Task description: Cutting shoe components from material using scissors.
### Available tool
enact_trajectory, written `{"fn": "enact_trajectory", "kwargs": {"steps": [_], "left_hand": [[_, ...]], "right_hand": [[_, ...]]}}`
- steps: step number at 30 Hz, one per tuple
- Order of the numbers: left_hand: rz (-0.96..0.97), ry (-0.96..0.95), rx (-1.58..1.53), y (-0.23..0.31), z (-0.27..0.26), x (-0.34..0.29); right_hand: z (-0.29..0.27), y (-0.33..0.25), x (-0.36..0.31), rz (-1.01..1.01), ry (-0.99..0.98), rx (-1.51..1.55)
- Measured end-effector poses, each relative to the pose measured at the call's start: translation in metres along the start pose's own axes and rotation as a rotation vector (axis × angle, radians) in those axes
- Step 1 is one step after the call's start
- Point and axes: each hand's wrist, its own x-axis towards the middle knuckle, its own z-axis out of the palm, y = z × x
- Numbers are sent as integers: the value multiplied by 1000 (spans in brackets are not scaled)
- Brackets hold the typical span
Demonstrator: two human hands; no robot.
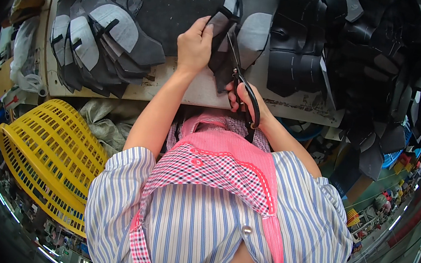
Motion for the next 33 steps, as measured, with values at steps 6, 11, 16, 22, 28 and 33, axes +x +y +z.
{"fn": "enact_trajectory", "kwargs": {"steps": [6,11,16,22,28,33], "left_hand": [[585,41,404,19,2,27],[826,-363,399,27,32,4],[356,-410,497,17,17,30],[660,-847,376,73,-26,24],[-35,-433,-33,48,-140,40],[98,193,1312,-34,-146,30]], "right_hand": [[-25,-5,-10,-254,245,-390],[-44,7,26,-512,702,-469],[-19,-18,30,-547,951,-398],[10,-47,7,-671,442,-355],[-17,-55,-19,-582,375,-225],[-41,-14,-28,-44,171,-170]]}}
